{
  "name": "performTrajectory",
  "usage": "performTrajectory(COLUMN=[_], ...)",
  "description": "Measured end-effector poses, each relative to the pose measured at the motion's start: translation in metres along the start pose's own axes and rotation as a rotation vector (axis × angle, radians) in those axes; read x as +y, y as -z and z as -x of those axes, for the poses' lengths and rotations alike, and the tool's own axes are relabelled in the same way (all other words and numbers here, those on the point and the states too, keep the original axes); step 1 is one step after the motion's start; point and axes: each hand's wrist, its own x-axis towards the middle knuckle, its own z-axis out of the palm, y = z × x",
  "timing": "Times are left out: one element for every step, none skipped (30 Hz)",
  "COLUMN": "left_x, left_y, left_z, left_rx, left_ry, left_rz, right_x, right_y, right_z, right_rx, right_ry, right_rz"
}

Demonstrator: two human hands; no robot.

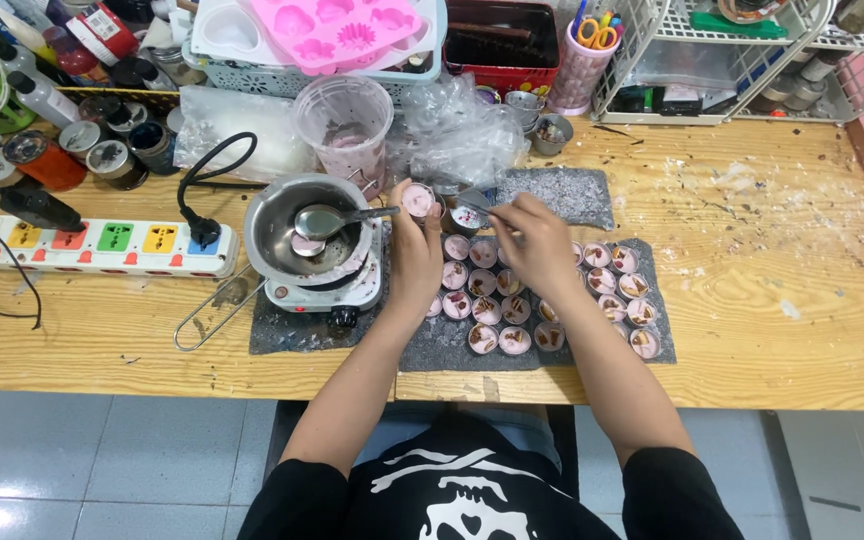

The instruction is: Placing wicks into small containers and adjusting wax for scented candles at a workstation.

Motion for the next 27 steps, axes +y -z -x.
performTrajectory(left_x=[-0.001, -0.002, -0.003, -0.003, -0.003, -0.003, -0.002, -0.001, -0.001, 0.002, 0.004, 0.006, 0.005, 0.003, 0.002, 0.001, 0.000, -0.001, 0.001, 0.003, 0.005, 0.005, 0.005, 0.005, 0.007, 0.008, 0.010], left_y=[0.000, -0.001, 0.000, -0.001, -0.001, -0.001, 0.000, 0.000, 0.001, 0.001, 0.002, 0.003, 0.002, 0.002, 0.001, 0.000, -0.001, -0.002, -0.002, -0.002, -0.001, -0.001, -0.001, -0.002, -0.001, 0.000, 0.002], left_z=[0.000, 0.000, 0.000, 0.000, 0.000, -0.001, -0.001, -0.001, -0.001, -0.001, 0.000, 0.000, 0.000, 0.000, 0.000, 0.000, 0.001, 0.001, 0.001, 0.001, 0.001, 0.000, 0.000, 0.001, 0.000, 0.000, 0.001], left_rx=[-0.001, 0.014, 0.029, 0.028, 0.018, 0.007, 0.006, -0.001, -0.007, -0.007, -0.017, -0.028, -0.025, -0.042, -0.060, -0.058, -0.064, -0.071, -0.068, -0.064, -0.061, -0.059, -0.064, -0.069, -0.071, -0.086, -0.101], left_ry=[0.000, -0.044, -0.087, -0.087, -0.070, -0.053, -0.052, -0.044, -0.036, -0.036, -0.018, 0.001, 0.002, -0.002, -0.006, -0.005, -0.044, -0.084, -0.085, -0.109, -0.133, -0.133, -0.137, -0.141, -0.140, -0.146, -0.151], left_rz=[0.000, 0.006, 0.011, 0.010, 0.011, 0.012, 0.012, 0.024, 0.037, 0.037, 0.042, 0.048, 0.046, 0.052, 0.058, 0.057, 0.048, 0.039, 0.039, 0.030, 0.019, 0.018, -0.001, -0.020, -0.020, -0.019, -0.018], right_x=[-0.004, -0.007, -0.011, -0.010, -0.009, -0.007, -0.008, -0.008, -0.008, -0.009, -0.010, -0.012, -0.012, -0.012, -0.013, -0.009, -0.005, -0.002, -0.003, -0.004, -0.006, -0.006, -0.007, -0.008, -0.007, -0.006, -0.006], right_y=[-0.006, -0.011, -0.017, -0.021, -0.024, -0.028, -0.028, -0.027, -0.026, -0.022, -0.018, -0.014, -0.009, -0.005, 0.000, 0.004, 0.008, 0.013, 0.018, 0.024, 0.029, 0.032, 0.034, 0.037, 0.037, 0.038, 0.038], right_z=[-0.001, -0.003, -0.004, -0.003, -0.003, -0.002, -0.002, -0.001, -0.002, -0.002, -0.002, -0.003, -0.002, -0.002, -0.002, 0.000, 0.001, 0.003, 0.002, 0.001, 0.001, 0.000, 0.000, 0.000, 0.000, 0.000, 0.001], right_rx=[0.001, -0.025, -0.051, -0.051, -0.069, -0.087, -0.087, -0.105, -0.122, -0.123, -0.115, -0.108, -0.109, -0.070, -0.031, -0.033, -0.002, 0.030, 0.029, 0.055, 0.081, 0.080, 0.098, 0.116, 0.116, 0.120, 0.123], right_ry=[-0.001, -0.009, -0.017, -0.018, -0.003, 0.011, 0.010, 0.002, -0.005, -0.005, -0.020, -0.034, -0.032, -0.036, -0.041, -0.039, -0.070, -0.100, -0.097, -0.122, -0.149, -0.147, -0.159, -0.170, -0.173, -0.172, -0.172], right_rz=[0.000, 0.033, 0.064, 0.063, 0.087, 0.110, 0.109, 0.128, 0.147, 0.146, 0.144, 0.142, 0.139, 0.092, 0.046, 0.044, -0.007, -0.058, -0.059, -0.084, -0.111, -0.112, -0.136, -0.160, -0.160, -0.177, -0.195])
